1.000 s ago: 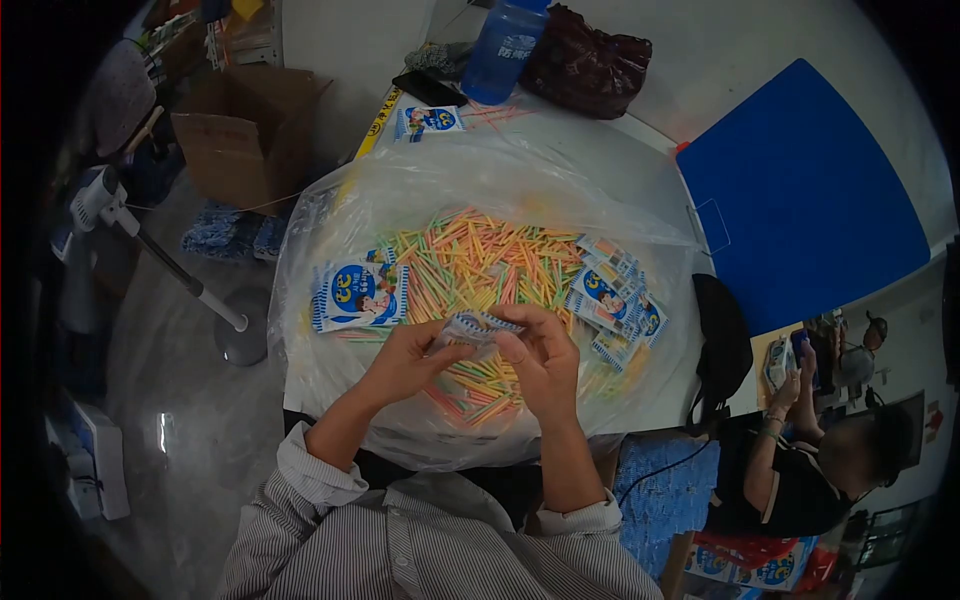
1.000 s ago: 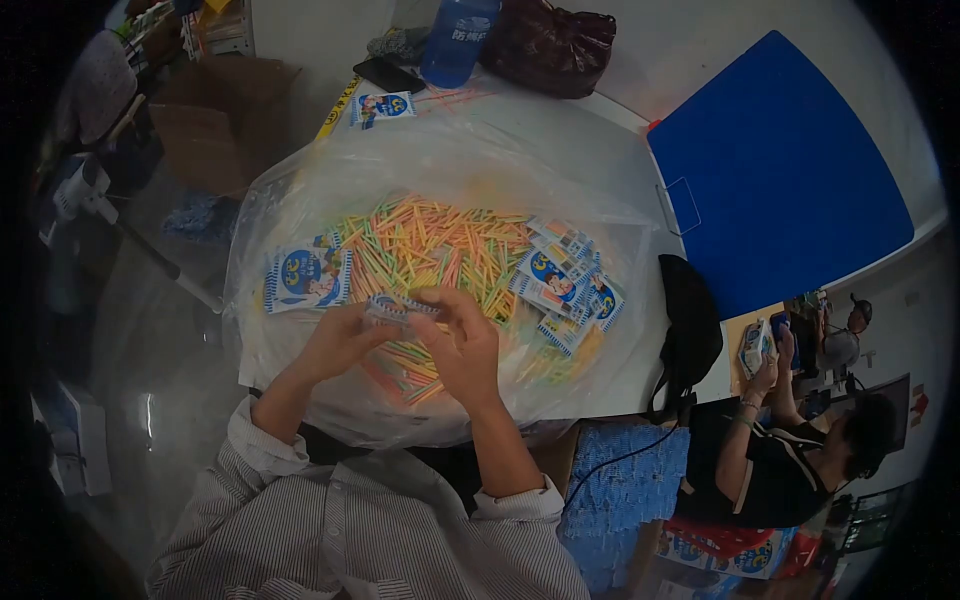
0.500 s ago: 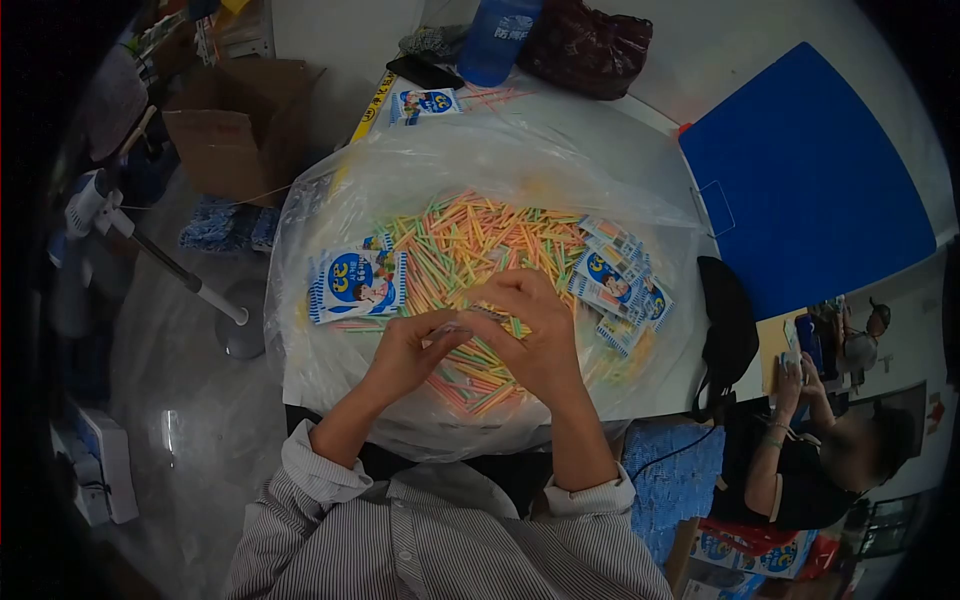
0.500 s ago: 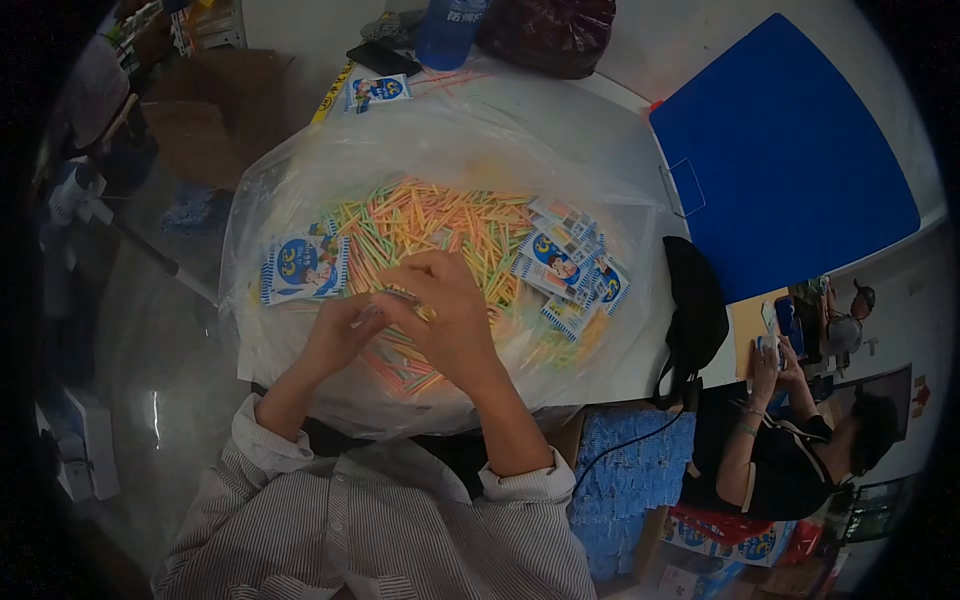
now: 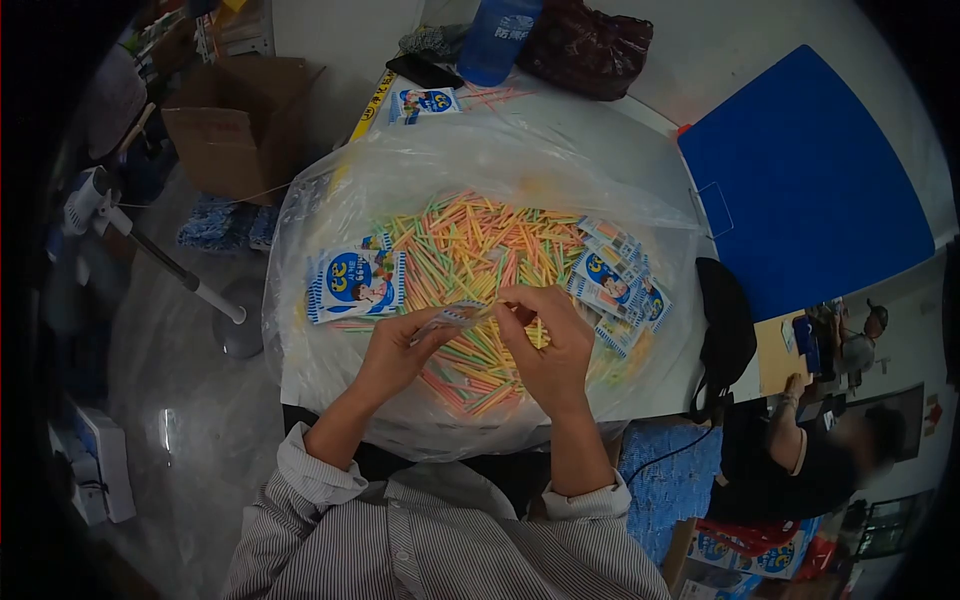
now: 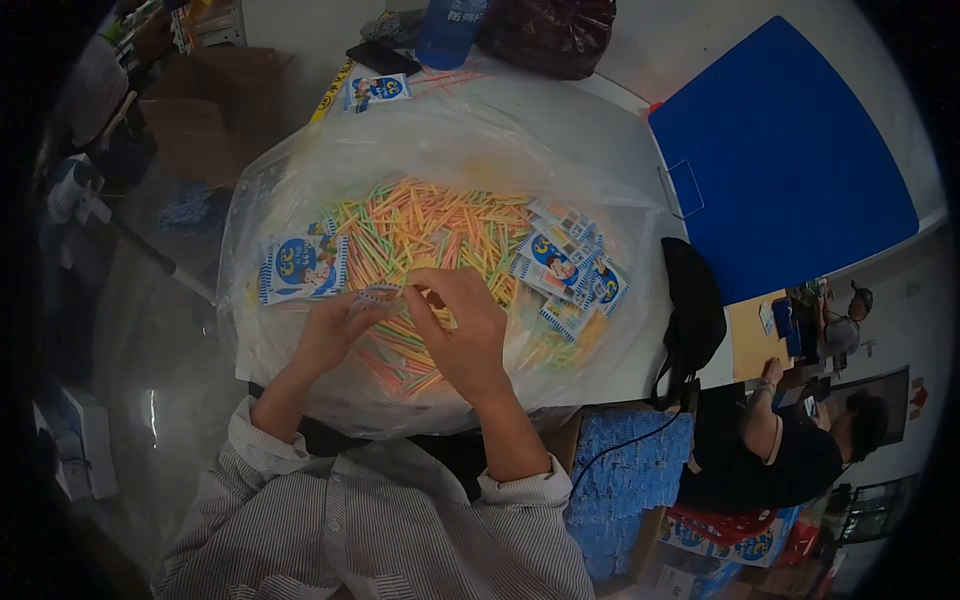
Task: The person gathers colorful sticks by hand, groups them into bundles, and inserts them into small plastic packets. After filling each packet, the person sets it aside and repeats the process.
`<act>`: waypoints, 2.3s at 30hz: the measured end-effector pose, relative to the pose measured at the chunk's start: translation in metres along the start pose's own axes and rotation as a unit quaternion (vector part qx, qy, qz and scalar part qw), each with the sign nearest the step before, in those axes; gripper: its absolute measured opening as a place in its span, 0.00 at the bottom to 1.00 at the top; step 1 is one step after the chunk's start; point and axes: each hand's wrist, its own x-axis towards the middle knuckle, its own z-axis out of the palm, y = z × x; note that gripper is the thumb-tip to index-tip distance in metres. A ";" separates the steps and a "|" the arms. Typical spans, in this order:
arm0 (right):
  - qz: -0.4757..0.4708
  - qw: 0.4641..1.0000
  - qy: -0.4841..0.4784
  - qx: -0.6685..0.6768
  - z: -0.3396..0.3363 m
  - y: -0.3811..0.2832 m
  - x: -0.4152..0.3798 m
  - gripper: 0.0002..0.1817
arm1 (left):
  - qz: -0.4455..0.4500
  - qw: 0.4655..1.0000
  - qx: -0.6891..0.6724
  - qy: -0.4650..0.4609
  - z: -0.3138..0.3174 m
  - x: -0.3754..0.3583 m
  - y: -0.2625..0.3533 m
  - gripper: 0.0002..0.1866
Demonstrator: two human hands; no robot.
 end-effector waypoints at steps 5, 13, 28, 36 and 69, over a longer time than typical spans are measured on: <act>-0.038 0.998 -0.011 -0.052 -0.005 -0.004 -0.002 0.07 | 0.007 1.000 0.023 0.003 -0.002 -0.001 -0.003 0.12; -0.054 0.994 -0.074 -0.059 -0.001 0.015 -0.012 0.05 | -0.030 0.998 -0.053 -0.026 0.004 -0.003 -0.012 0.11; 0.077 0.993 0.037 0.078 -0.001 0.009 -0.020 0.05 | -0.023 0.986 -0.159 0.033 0.004 -0.007 -0.025 0.11; 0.027 0.995 0.034 0.091 -0.001 0.007 -0.023 0.06 | 0.030 0.988 -0.149 0.010 0.005 -0.007 -0.016 0.11; -0.111 0.992 -0.007 -0.055 -0.019 -0.014 -0.020 0.11 | 0.132 0.963 -0.234 0.029 0.003 -0.012 -0.011 0.27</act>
